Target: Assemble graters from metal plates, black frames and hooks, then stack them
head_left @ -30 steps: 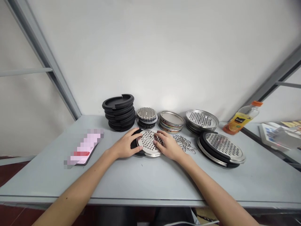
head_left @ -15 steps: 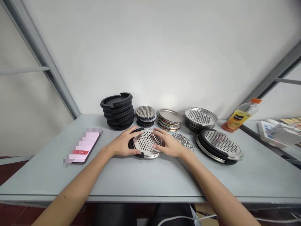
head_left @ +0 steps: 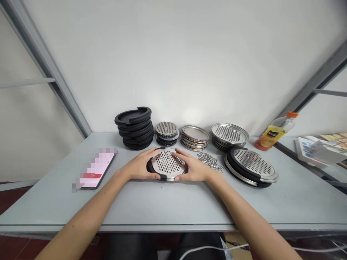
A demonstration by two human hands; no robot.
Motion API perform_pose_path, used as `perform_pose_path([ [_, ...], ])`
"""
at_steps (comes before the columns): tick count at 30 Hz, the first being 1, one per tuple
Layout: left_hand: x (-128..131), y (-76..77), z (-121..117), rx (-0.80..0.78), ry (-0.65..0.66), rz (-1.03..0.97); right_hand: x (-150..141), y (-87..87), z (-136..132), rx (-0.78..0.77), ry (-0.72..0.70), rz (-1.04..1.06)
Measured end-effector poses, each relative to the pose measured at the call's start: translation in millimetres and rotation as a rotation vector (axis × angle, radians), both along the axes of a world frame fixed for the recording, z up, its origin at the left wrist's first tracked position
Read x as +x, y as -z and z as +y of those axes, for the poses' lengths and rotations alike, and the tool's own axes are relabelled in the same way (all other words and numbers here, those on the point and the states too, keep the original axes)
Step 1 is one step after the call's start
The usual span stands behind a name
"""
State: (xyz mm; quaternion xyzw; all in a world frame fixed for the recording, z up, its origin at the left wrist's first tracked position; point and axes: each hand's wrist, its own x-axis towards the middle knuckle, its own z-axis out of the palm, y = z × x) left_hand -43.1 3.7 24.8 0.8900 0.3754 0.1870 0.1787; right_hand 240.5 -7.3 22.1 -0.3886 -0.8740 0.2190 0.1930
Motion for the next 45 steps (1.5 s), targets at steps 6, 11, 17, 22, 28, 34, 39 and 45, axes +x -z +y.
perform_pose_path([
  [6, 6, 0.7, -4, 0.010, 0.013, -0.004, -6, 4.9, -1, 0.064, -0.030, 0.036],
  [11, 3, -2.0, -3, -0.009, 0.000, 0.017, -3, 3.2, 0, 0.066, -0.037, 0.035],
  [17, -4, -9.8, 0, 0.028, 0.017, 0.016, 11, -0.7, 8, 0.091, 0.001, 0.018],
  [22, -3, -11.6, 0, 0.035, 0.023, 0.001, 12, -0.6, 9, 0.066, -0.021, 0.030],
  [28, -4, -9.3, 1, 0.000, 0.021, -0.036, 5, 0.8, 7, 0.047, -0.010, 0.040],
  [34, -1, -11.5, 0, -0.010, 0.046, -0.076, 1, 1.3, 7, 0.022, -0.017, 0.124],
  [39, -1, -10.4, 1, -0.016, 0.036, -0.077, 1, 5.0, 6, -0.013, -0.011, 0.174],
  [45, -1, -6.6, 2, 0.000, 0.015, -0.108, -2, 11.6, 8, -0.019, 0.022, 0.129],
])
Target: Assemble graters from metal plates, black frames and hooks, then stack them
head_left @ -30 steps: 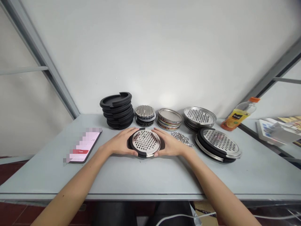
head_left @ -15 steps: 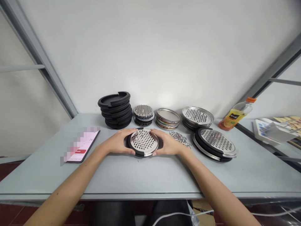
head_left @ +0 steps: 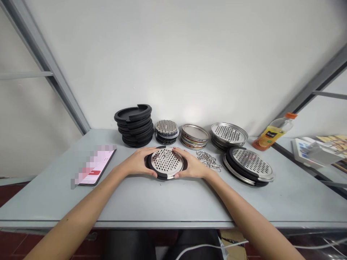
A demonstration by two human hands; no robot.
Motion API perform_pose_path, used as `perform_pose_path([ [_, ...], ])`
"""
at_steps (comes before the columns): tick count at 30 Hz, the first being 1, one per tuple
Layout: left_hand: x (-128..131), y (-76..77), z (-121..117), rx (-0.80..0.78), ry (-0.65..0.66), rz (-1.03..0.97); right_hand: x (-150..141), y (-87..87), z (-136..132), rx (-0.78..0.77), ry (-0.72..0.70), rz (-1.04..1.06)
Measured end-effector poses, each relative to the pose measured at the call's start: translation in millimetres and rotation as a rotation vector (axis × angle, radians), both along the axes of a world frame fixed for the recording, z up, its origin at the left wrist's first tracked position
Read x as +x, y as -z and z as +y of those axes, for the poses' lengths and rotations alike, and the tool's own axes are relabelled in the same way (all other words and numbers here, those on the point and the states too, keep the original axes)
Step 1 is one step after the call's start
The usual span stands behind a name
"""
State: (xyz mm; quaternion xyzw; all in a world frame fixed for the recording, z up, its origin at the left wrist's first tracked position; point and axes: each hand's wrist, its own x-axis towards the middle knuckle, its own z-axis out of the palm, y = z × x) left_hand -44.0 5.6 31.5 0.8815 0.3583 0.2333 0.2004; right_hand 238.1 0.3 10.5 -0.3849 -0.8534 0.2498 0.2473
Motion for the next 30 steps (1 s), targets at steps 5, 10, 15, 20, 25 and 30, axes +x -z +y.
perform_pose_path([
  [5, -2, 0.9, 0, 0.024, -0.008, 0.052, -1, 2.6, 1, 0.001, -0.012, -0.045],
  [10, -5, 1.9, 1, 0.047, -0.042, 0.122, 0, 2.6, -1, 0.083, -0.020, -0.130],
  [15, -8, -0.8, -1, 0.027, -0.071, 0.157, 8, -0.4, 1, 0.152, 0.000, -0.152],
  [20, -12, -4.4, -1, 0.018, -0.068, 0.169, 14, -6.6, 4, 0.178, -0.034, -0.155],
  [25, -11, -2.4, -1, -0.007, -0.070, 0.175, 12, -11.1, 1, 0.167, -0.055, -0.133],
  [30, -8, -1.5, -1, -0.009, -0.078, 0.176, 12, -11.2, 1, 0.157, -0.069, -0.108],
])
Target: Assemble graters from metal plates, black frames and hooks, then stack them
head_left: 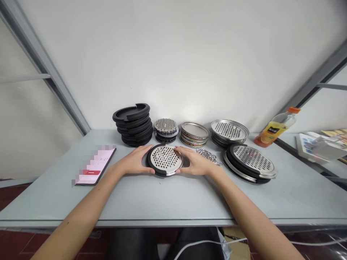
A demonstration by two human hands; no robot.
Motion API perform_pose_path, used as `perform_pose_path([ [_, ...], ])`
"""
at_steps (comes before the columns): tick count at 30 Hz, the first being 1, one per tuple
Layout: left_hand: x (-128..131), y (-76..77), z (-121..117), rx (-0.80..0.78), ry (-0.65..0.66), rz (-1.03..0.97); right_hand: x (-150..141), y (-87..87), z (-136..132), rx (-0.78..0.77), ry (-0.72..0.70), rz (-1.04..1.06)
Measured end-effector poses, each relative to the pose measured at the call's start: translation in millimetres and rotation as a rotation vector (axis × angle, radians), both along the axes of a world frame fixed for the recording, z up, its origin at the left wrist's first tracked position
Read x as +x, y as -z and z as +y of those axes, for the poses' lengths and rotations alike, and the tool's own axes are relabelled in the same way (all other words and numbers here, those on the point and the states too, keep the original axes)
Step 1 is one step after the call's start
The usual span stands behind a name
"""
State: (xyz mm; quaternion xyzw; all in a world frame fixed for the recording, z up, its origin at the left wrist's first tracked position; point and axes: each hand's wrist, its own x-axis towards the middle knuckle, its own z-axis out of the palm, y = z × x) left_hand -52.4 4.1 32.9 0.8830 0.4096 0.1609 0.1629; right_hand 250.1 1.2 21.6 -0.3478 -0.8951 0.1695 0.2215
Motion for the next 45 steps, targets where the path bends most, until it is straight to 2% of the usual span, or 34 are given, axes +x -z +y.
perform_pose_path([
  [4, -1, -1.6, 0, 0.004, 0.017, 0.010, -3, 5.5, -1, -0.013, 0.020, 0.020],
  [9, -7, 1.2, 1, -0.005, -0.032, 0.037, -9, 12.5, -3, 0.010, 0.050, 0.048],
  [16, -6, 9.4, 2, 0.008, 0.005, 0.002, -11, 9.9, -3, 0.077, 0.032, 0.024],
  [23, 1, 9.7, 0, -0.010, 0.038, -0.057, -10, 10.1, 0, 0.132, 0.004, 0.015],
  [28, -3, 11.2, 1, -0.028, 0.005, -0.095, -10, 9.6, -1, 0.086, -0.006, 0.033],
  [32, -4, 12.1, 1, -0.029, 0.031, -0.125, -10, 9.3, -3, 0.045, 0.003, 0.020],
  [40, 5, 3.5, -4, -0.036, 0.100, -0.193, -11, 11.9, -3, 0.013, 0.016, 0.056],
  [45, 3, 6.4, -3, -0.040, 0.051, -0.142, -11, 15.3, -3, -0.007, 0.034, 0.058],
])
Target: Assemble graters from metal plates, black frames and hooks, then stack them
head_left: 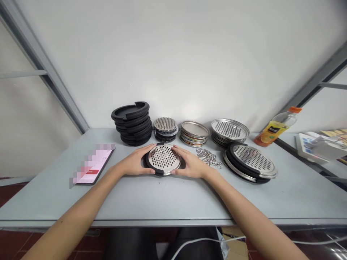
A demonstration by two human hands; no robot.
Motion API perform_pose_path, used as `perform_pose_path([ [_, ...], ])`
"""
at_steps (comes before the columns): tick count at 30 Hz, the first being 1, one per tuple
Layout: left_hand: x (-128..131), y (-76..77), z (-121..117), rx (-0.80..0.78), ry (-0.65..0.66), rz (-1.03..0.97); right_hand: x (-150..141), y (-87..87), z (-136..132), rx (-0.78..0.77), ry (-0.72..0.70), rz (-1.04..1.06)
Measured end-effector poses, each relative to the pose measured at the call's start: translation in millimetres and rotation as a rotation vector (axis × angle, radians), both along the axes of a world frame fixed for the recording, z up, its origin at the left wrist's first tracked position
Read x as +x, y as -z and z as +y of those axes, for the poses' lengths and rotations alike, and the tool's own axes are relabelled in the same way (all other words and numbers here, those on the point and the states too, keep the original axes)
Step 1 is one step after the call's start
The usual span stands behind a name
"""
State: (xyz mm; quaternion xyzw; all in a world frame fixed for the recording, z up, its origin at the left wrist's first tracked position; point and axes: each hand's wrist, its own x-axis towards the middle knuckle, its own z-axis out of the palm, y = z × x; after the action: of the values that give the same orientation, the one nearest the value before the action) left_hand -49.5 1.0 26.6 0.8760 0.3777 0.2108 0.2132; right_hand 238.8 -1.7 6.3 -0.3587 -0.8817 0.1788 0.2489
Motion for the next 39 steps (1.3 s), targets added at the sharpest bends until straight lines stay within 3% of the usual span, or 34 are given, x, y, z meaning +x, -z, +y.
perform_pose_path([
  [17, -4.0, -1.0, -1.5, 0.011, -0.034, 0.168, -1.4, -5.0, -2.1, 0.003, 0.035, -0.065],
  [31, -0.3, 7.2, -2.9, 0.047, -0.036, 0.169, -6.2, 2.7, -5.4, 0.041, 0.052, -0.077],
  [39, 1.5, -1.1, -2.0, 0.023, -0.047, 0.173, -3.9, -3.5, -4.7, 0.041, 0.061, -0.074],
])
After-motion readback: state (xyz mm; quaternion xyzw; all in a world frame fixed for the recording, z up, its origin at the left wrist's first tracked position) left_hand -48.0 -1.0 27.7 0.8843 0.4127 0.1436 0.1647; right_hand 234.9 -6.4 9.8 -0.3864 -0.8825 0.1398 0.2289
